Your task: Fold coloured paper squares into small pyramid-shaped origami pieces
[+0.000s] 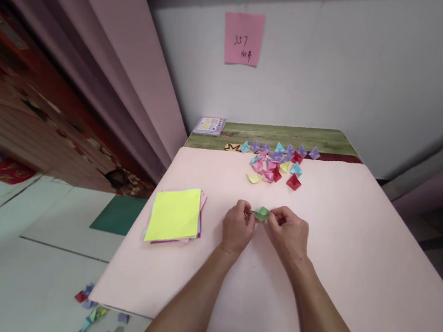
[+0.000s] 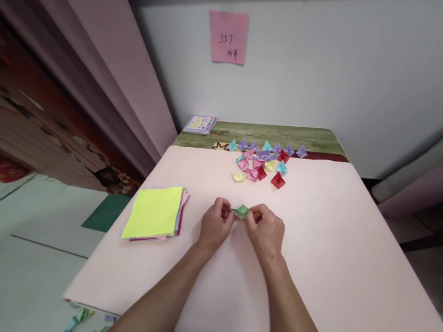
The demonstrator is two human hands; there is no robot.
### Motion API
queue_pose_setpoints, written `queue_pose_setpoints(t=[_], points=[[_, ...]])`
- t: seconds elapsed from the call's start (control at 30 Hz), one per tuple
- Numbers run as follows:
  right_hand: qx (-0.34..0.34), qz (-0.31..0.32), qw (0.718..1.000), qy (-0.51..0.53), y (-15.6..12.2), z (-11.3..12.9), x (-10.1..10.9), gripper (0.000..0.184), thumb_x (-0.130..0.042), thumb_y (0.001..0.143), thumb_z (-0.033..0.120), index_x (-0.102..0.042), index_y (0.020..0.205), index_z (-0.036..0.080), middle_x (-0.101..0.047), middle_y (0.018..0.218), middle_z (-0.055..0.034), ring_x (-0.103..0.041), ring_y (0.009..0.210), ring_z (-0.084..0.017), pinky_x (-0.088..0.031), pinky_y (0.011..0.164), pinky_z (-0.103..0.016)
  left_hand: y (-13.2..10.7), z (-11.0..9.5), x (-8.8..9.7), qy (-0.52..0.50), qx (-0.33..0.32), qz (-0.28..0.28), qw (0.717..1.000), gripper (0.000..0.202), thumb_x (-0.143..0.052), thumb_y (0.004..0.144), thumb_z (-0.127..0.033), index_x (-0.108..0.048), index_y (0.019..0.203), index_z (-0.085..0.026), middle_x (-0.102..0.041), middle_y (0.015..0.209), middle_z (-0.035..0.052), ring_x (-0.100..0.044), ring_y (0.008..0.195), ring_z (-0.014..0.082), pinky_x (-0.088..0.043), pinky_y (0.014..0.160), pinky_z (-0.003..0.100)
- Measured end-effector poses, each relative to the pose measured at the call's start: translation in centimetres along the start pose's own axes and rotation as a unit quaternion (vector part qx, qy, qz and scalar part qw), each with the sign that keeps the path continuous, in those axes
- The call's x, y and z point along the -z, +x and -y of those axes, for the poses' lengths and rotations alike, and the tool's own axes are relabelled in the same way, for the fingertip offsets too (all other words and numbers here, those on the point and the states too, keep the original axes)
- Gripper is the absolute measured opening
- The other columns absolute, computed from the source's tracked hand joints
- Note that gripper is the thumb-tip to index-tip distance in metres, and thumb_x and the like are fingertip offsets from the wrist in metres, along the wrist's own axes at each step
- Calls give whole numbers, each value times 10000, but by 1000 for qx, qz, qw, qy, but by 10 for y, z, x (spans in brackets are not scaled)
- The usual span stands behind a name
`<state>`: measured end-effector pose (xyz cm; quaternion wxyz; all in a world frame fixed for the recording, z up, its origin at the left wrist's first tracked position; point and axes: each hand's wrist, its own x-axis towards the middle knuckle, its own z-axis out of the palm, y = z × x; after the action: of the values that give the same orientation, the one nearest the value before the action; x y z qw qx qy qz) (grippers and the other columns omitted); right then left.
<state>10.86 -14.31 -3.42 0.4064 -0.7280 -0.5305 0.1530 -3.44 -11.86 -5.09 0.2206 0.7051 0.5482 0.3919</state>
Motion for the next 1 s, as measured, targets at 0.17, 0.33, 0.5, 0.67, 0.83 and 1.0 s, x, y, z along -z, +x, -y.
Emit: queue_pose_setpoints(t=[0.17,0.33,0.5,0.67,0.83,1.0], points=[[78,-33,996,39,-3,-1,-6,140,-589,780,308,-683,740,212,-668,601,20,-601,524,-132,-446,572,-231,2,3,0,-51,5,-11,999,325,-535,791,-104,-564,1100,-201,-675,1015,64,-644,849,169,-509,794,293],[108,-42,992,52,-4,-2,-9,120,-594,786,279,-690,763,210,-664,604,25,-604,523,-125,-457,575,-225,4,4,-1,-79,23,2,997,256,-513,799,-101,-654,984,-207,-727,945,37,-673,839,163,-526,794,276],[74,-13,994,74,-3,-5,-10,119,-584,784,288,-674,775,211,-659,603,28,-587,506,-120,-455,558,-221,4,3,-1,-91,69,-10,993,179,-525,848,-188,-692,913,-193,-730,800,13,-659,679,133,-513,694,240],[41,41,996,64,-3,-6,-11,134,-575,758,278,-674,820,214,-612,552,45,-525,467,-118,-424,526,-227,3,1,1,-42,65,-18,997,189,-525,852,-202,-709,892,-186,-709,707,8,-637,624,131,-475,645,229],[8,31,997,69,-5,-3,-13,83,-596,748,274,-643,719,213,-605,542,43,-508,456,-115,-404,496,-225,2,-1,1,11,37,-8,999,200,-503,846,-169,-701,858,-196,-712,726,13,-622,616,135,-442,634,235],[85,39,994,47,-2,-6,-8,185,-588,807,274,-674,961,216,-595,567,58,-521,473,-111,-431,539,-223,4,-2,2,32,50,-4,998,169,-506,836,-165,-670,824,-203,-698,728,9,-619,641,142,-430,649,237]])
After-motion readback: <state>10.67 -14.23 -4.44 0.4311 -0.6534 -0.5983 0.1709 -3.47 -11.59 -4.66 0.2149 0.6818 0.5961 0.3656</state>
